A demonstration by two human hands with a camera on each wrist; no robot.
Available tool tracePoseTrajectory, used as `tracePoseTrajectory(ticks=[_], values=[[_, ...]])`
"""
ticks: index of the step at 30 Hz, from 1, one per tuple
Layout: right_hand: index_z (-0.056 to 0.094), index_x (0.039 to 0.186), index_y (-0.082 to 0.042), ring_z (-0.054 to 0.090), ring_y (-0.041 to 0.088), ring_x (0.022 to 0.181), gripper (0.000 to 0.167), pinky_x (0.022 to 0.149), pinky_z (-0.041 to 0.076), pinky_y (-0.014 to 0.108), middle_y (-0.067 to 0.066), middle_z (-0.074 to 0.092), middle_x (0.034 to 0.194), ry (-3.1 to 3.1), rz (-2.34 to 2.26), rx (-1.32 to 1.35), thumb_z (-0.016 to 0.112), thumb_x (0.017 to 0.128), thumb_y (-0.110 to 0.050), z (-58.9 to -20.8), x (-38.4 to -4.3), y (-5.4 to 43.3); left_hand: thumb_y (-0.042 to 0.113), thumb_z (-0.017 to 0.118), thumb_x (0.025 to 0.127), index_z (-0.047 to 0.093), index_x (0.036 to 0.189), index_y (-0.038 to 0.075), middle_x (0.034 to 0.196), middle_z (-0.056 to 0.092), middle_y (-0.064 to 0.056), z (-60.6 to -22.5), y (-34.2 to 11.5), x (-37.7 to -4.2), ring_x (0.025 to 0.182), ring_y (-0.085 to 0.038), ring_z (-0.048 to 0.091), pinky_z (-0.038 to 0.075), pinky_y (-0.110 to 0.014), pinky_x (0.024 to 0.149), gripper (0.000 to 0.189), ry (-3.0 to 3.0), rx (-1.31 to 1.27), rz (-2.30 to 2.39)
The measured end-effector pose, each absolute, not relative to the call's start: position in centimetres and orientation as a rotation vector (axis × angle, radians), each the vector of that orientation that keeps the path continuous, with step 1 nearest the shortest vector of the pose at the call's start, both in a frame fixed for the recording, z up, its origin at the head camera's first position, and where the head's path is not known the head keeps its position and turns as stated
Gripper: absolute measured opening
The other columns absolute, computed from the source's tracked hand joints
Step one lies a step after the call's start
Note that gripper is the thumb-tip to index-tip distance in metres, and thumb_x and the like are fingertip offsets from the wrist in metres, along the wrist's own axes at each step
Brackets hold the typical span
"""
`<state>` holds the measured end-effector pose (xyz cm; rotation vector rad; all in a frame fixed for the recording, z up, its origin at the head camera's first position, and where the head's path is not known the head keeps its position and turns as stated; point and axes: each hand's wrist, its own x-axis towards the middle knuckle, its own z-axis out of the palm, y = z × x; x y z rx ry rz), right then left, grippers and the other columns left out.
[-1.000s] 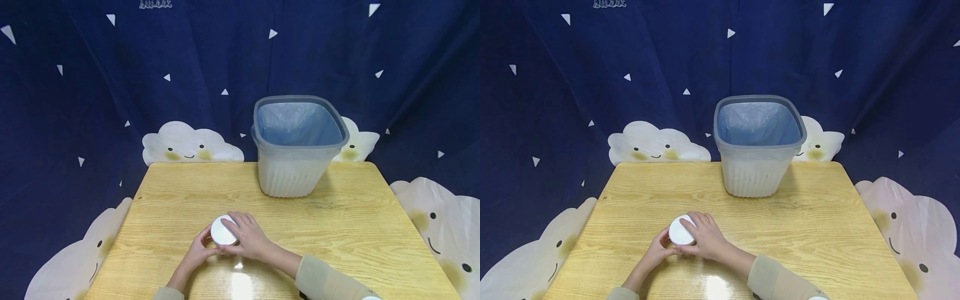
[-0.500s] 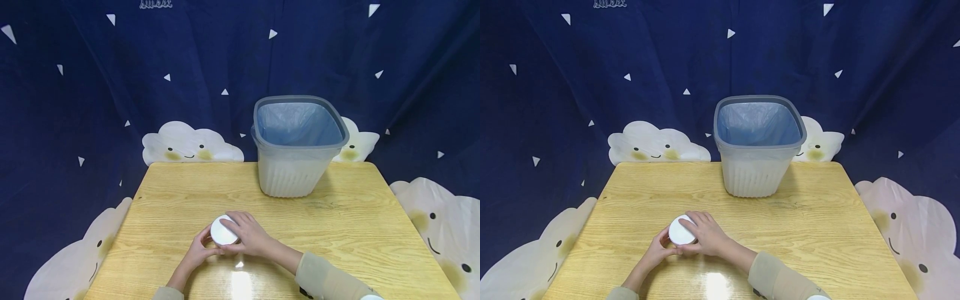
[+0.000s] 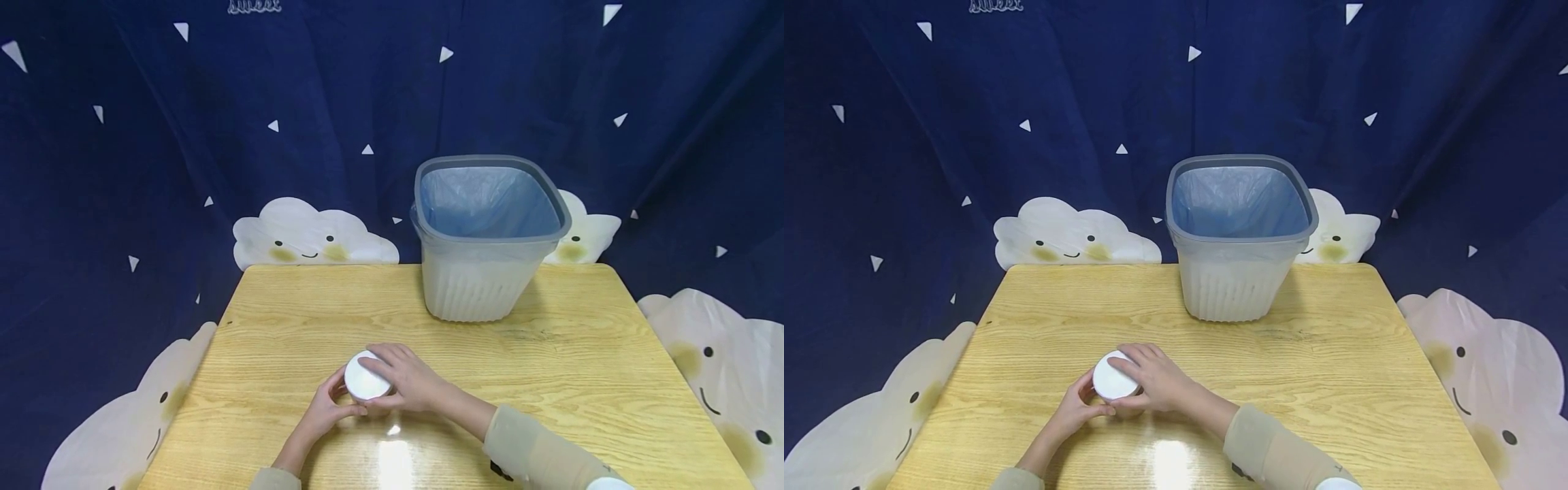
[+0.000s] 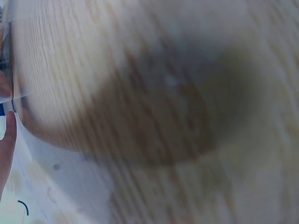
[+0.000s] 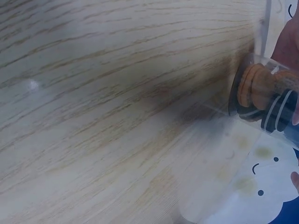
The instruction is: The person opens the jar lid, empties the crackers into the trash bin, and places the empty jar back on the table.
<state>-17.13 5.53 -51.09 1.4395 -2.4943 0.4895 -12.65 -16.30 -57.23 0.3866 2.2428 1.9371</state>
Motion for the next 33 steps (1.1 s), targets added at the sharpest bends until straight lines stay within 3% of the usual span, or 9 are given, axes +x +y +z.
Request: tracePoseTrajectory(ticks=[9,20,33], values=[[0.039,0.137,-0.021,0.037,0.021,0.126,0.069,0.103,0.033,0.042,0.008,0.038,0.139,-2.491,0.451,1.498,0.050,0.083,-0.061,-50.8,-17.6,5.8,0.008,0.077,0.069,0.036,0.140,0.018,0.137,0.044,-0.003,-57.5,-16.4,-12.7,0.119,-0.011,0.043,0.033,-0.048,0.100,0.082,2.230,0.411,1.943],[0.038,0.137,-0.022,0.038,0.020,0.126,0.070,0.103,0.033,0.044,0.006,0.038,0.140,-2.488,0.472,1.594,0.060,0.079,-0.055,-50.5,-18.4,6.0,0.009,0.079,0.068,0.037,0.139,0.019,0.136,0.045,-0.002,-57.3,-16.3,-12.7,0.119,-0.012,0.044,0.033,-0.046,0.100,0.083,2.232,0.371,1.938],[0.037,0.138,-0.022,0.037,0.020,0.127,0.069,0.104,0.031,0.041,0.006,0.037,0.141,-2.467,0.483,1.715,0.061,0.080,-0.051,-50.1,-19.2,6.1,0.008,0.079,0.068,0.037,0.139,0.014,0.134,0.047,-0.005,-57.4,-16.4,-12.8,0.117,-0.012,0.045,0.035,-0.045,0.099,0.083,2.238,0.379,1.929]])
